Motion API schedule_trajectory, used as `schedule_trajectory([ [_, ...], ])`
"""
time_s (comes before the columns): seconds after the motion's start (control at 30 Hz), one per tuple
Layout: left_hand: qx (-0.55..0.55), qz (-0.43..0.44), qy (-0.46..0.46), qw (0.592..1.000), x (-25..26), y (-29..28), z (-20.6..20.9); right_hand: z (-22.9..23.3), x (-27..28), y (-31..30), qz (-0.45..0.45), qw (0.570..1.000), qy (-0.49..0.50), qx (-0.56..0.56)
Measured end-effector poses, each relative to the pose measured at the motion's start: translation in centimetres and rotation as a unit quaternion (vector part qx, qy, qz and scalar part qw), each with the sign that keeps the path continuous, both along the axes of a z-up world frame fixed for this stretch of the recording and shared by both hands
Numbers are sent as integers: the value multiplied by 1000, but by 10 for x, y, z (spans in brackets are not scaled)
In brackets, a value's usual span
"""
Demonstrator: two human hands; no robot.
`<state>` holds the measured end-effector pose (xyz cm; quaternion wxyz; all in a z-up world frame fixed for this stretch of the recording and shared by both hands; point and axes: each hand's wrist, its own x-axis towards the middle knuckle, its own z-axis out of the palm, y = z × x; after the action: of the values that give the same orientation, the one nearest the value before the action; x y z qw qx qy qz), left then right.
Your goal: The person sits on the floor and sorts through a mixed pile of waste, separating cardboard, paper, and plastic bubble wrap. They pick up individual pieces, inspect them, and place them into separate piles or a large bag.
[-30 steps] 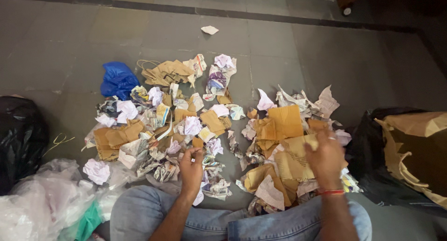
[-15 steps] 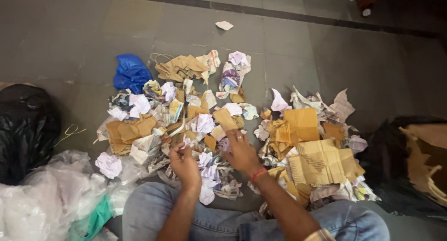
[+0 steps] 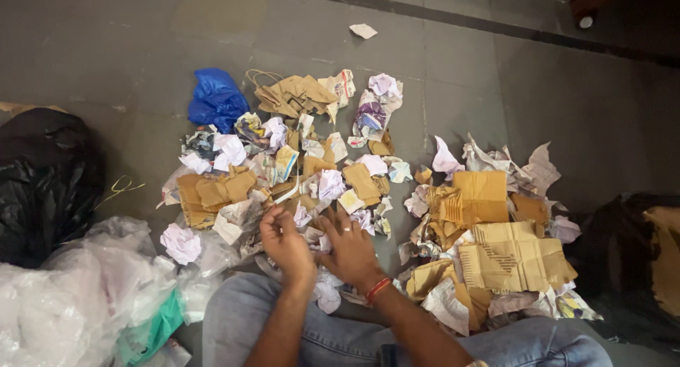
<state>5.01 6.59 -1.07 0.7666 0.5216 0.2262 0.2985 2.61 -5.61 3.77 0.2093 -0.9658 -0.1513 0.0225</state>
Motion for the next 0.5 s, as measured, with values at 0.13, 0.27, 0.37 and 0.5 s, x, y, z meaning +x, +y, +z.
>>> schedule_trajectory([
  [0.13, -19, -4, 3, 1000, -1, 0, 0, 1, 4, 8, -11, 999, 29, -27],
  [0.27, -18, -1, -28, 999, 0, -1, -3, -16, 9, 8, 3, 998, 55, -41],
  [0.37, -9, -5, -17, 1000, 1, -2, -5, -43, 10, 6, 36, 999, -6, -2],
  [0.5, 14, -6, -11, 1000, 1, -1, -8, -73, 22, -1, 52, 999, -16, 1],
])
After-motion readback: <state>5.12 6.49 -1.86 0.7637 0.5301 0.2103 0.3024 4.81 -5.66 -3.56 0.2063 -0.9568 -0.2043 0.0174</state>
